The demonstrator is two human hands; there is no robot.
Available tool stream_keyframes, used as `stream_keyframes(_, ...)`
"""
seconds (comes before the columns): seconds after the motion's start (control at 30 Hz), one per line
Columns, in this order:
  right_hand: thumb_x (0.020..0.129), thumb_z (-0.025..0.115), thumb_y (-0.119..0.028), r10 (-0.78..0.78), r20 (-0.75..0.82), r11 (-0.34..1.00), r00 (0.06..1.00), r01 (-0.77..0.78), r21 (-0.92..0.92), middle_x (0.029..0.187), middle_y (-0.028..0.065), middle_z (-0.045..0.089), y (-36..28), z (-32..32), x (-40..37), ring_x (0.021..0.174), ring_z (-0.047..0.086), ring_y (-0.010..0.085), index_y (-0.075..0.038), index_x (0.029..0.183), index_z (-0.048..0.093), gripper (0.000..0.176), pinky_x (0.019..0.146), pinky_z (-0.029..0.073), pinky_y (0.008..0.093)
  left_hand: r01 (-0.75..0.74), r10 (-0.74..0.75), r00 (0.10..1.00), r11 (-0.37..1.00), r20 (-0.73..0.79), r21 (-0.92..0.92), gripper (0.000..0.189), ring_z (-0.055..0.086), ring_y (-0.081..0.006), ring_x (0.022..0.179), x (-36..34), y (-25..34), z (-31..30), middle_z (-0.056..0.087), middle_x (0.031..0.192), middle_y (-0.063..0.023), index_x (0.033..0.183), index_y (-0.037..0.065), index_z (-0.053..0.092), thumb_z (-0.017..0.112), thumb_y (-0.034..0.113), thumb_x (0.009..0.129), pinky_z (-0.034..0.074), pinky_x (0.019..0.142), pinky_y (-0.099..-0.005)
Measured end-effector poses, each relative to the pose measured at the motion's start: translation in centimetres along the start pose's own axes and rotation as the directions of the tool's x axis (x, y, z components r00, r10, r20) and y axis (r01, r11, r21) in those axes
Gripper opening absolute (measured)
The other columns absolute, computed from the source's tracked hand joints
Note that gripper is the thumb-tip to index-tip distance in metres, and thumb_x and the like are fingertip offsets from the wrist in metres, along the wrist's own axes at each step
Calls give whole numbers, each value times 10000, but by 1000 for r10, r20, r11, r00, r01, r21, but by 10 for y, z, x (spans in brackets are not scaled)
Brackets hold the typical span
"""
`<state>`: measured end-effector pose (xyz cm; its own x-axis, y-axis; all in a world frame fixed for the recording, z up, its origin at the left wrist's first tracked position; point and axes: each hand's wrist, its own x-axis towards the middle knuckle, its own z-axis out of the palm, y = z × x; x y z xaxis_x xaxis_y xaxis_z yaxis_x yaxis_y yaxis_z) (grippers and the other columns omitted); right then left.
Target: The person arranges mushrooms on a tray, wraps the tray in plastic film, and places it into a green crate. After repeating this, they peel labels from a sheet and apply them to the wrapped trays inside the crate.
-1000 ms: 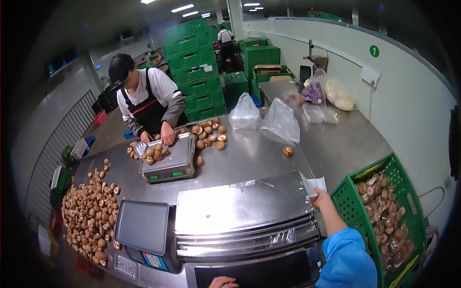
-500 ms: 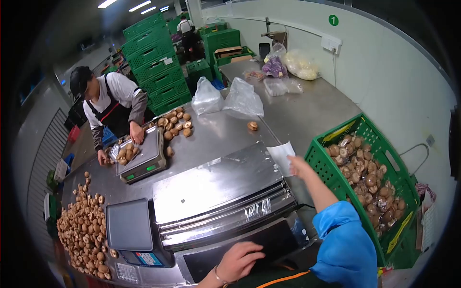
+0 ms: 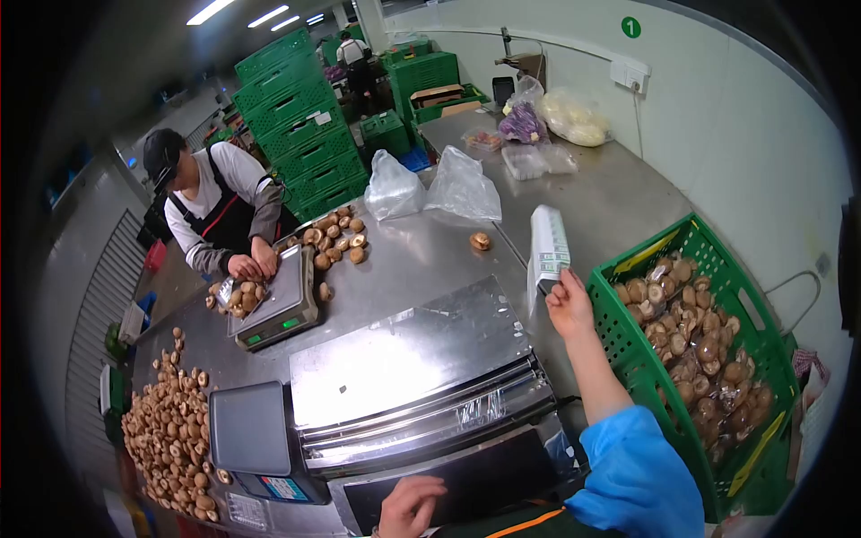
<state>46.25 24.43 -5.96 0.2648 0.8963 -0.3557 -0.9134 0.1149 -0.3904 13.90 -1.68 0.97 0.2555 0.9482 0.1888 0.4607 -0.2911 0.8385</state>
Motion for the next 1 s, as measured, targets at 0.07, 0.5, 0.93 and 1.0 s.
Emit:
stream_keyframes(0.07, 856, 536, -53, -86, 264, 984, 961, 123, -127, 651, -7, 493, -8, 29, -64, 461, 408, 78, -74, 936, 506, 87, 443, 331, 218, -105, 104, 995, 993, -7, -49, 188, 611, -244, 852, 23, -1, 1, 631, 899, -131, 890, 15, 617, 574, -70, 729, 478, 767, -306)
stream_keyframes(0.5, 825, 575, -142, -365, 540, 572, 759, 640, -514, 721, 71, 535, 30, 30, -286, 610, 492, 107, -38, 746, 475, 164, 586, 436, 220, -22, 21, 1000, 957, -8, -288, 332, 621, -167, 885, 47, 62, -50, 631, 1015, -106, 1117, 45, 565, 643, 101, 799, 479, 777, -271)
stream_keyframes(0.93, 722, 657, -120, 435, 821, -412, 369, 893, -182, 966, 70, 586, 24, 130, -375, 958, 526, 262, -65, 1071, 554, 368, 825, 372, 373, -64, 117, 942, 983, 313, -174, 300, 627, -189, 837, 21, 58, -80, 629, 934, -130, 1068, 38, 565, 646, 127, 793, 493, 708, -282)
stream_keyframes(1.0, 743, 637, -115, 461, 721, -398, 517, 847, -353, 963, 88, 592, 25, 115, -364, 943, 542, 260, -58, 1090, 542, 364, 821, 383, 370, -68, 159, 918, 966, 365, -250, 293, 625, -177, 851, 21, 60, -77, 631, 936, -124, 1065, 35, 568, 644, 116, 794, 492, 722, -275)
